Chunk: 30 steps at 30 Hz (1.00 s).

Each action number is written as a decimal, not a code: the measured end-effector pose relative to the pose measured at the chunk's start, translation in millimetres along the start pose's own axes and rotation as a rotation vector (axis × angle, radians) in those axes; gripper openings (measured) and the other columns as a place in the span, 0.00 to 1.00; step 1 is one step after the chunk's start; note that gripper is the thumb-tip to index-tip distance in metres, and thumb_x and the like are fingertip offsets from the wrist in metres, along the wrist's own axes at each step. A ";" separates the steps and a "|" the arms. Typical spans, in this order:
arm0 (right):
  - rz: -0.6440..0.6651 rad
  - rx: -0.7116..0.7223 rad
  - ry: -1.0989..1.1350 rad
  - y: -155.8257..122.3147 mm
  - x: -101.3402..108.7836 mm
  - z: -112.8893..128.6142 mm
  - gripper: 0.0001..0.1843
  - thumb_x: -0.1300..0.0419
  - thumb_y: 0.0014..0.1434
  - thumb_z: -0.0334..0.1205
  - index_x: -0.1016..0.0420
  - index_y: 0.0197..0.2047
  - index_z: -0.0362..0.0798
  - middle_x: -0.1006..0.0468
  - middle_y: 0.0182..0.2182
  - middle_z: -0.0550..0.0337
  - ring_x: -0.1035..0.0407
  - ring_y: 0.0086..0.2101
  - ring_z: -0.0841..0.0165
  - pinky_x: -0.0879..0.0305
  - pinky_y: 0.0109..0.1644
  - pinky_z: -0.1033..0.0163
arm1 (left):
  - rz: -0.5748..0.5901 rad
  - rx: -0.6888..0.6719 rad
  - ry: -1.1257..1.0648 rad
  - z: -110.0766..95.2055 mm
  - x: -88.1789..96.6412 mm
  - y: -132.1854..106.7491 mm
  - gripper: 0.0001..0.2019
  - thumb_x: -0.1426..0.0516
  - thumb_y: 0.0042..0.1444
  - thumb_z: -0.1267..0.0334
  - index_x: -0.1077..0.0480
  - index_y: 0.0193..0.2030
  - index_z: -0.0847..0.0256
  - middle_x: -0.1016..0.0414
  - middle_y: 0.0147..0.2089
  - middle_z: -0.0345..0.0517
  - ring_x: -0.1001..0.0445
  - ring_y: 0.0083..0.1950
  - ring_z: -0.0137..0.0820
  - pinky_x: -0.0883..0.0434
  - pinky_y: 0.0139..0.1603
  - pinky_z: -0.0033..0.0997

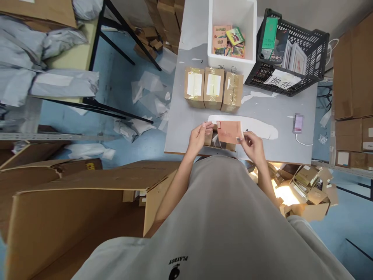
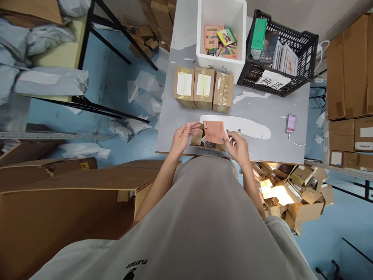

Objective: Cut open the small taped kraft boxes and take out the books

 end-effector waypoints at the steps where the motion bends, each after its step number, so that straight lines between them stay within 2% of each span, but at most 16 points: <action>1: 0.055 0.030 -0.133 2.1 -5.6 -1.6 0.17 0.43 0.79 0.55 0.17 0.49 0.56 0.17 0.41 0.55 0.24 0.37 0.59 0.30 0.41 0.57 | -0.016 -0.001 0.002 -0.5 -0.6 0.3 0.34 0.53 0.83 0.36 0.19 0.69 0.61 0.15 0.69 0.62 0.14 0.66 0.42 0.18 0.67 0.40; 5: 0.298 0.084 -0.504 16.3 -41.5 -12.2 0.17 0.47 0.81 0.41 0.16 0.57 0.52 0.15 0.54 0.47 0.21 0.52 0.54 0.33 0.43 0.58 | -0.015 0.024 -0.030 6.9 -4.5 2.9 0.29 0.50 0.83 0.41 0.19 0.67 0.61 0.15 0.70 0.63 0.13 0.65 0.41 0.18 0.68 0.41; 8: 0.415 0.070 -0.601 26.1 -66.6 -20.4 0.18 0.48 0.83 0.38 0.16 0.58 0.50 0.15 0.56 0.44 0.21 0.55 0.53 0.33 0.44 0.59 | -0.029 0.064 -0.060 13.5 -7.1 2.9 0.26 0.48 0.83 0.44 0.21 0.69 0.59 0.15 0.70 0.62 0.13 0.66 0.41 0.18 0.69 0.42; 10: 0.423 0.043 -0.603 26.9 -71.6 -22.4 0.17 0.47 0.83 0.38 0.15 0.58 0.51 0.15 0.57 0.45 0.21 0.55 0.53 0.32 0.44 0.59 | -0.068 0.104 -0.070 16.1 -7.4 1.9 0.24 0.47 0.83 0.47 0.23 0.71 0.59 0.16 0.72 0.61 0.14 0.68 0.40 0.18 0.69 0.40; 13: 0.286 0.030 -0.505 15.6 -58.8 -16.2 0.17 0.47 0.83 0.40 0.15 0.59 0.51 0.14 0.54 0.48 0.19 0.51 0.54 0.29 0.46 0.58 | -0.136 0.170 -0.064 16.9 -5.4 -0.4 0.22 0.45 0.82 0.49 0.25 0.72 0.58 0.19 0.75 0.61 0.16 0.70 0.40 0.17 0.67 0.38; 16: 0.077 0.123 -0.340 -5.4 -37.6 -1.5 0.20 0.48 0.85 0.44 0.14 0.61 0.54 0.14 0.53 0.48 0.18 0.49 0.56 0.25 0.50 0.56 | -0.134 0.210 -0.138 12.9 -2.2 -4.2 0.24 0.43 0.81 0.43 0.25 0.69 0.59 0.21 0.76 0.63 0.15 0.68 0.42 0.14 0.62 0.38; 18: -0.025 0.237 -0.282 -18.1 -29.9 7.4 0.20 0.47 0.85 0.46 0.14 0.63 0.57 0.14 0.54 0.48 0.18 0.50 0.57 0.23 0.53 0.55 | -0.039 0.243 -0.285 7.3 -1.1 -8.0 0.29 0.41 0.78 0.36 0.24 0.64 0.60 0.19 0.72 0.64 0.12 0.62 0.44 0.12 0.58 0.40; 21: -0.135 0.436 -0.291 -28.4 -32.5 12.8 0.15 0.41 0.84 0.43 0.12 0.62 0.61 0.13 0.54 0.50 0.19 0.47 0.60 0.22 0.51 0.55 | 0.121 0.259 -0.502 -2.9 -0.6 -14.4 0.34 0.34 0.67 0.28 0.21 0.55 0.61 0.11 0.59 0.61 0.09 0.50 0.45 0.12 0.48 0.41; 23: -0.186 0.540 -0.311 -30.4 -39.4 11.2 0.14 0.36 0.81 0.39 0.12 0.62 0.61 0.13 0.53 0.52 0.21 0.44 0.62 0.23 0.49 0.56 | 0.147 0.225 -0.565 -8.1 -0.9 -17.1 0.32 0.26 0.56 0.32 0.20 0.49 0.60 0.10 0.49 0.56 0.09 0.44 0.43 0.14 0.42 0.37; 25: -0.214 0.584 -0.331 -31.7 -46.8 7.7 0.16 0.34 0.80 0.36 0.12 0.63 0.62 0.12 0.54 0.52 0.22 0.44 0.62 0.24 0.49 0.57 | 0.120 0.194 -0.573 -10.9 -2.5 -17.6 0.29 0.21 0.48 0.41 0.21 0.44 0.60 0.10 0.42 0.51 0.11 0.40 0.40 0.16 0.39 0.33; 28: -0.215 0.570 -0.349 -36.1 -56.5 3.6 0.17 0.33 0.79 0.35 0.12 0.64 0.62 0.11 0.54 0.52 0.21 0.45 0.61 0.24 0.49 0.56 | 0.035 0.157 -0.522 -12.7 -8.8 -13.2 0.25 0.21 0.45 0.47 0.20 0.41 0.60 0.12 0.37 0.45 0.13 0.35 0.36 0.19 0.35 0.30; 30: -0.204 0.534 -0.354 -40.2 -61.7 2.9 0.16 0.34 0.79 0.35 0.11 0.62 0.61 0.11 0.53 0.52 0.21 0.44 0.60 0.24 0.48 0.56 | -0.006 0.087 -0.478 -14.1 -14.3 -8.0 0.24 0.21 0.43 0.51 0.19 0.42 0.60 0.11 0.38 0.45 0.13 0.37 0.36 0.18 0.37 0.31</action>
Point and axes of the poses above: each hand's wrist, its own y-axis towards the middle knuckle, its own x-axis out of the back of the hand, z = x × y, the point moved 1 cm from there along y, towards the middle knuckle
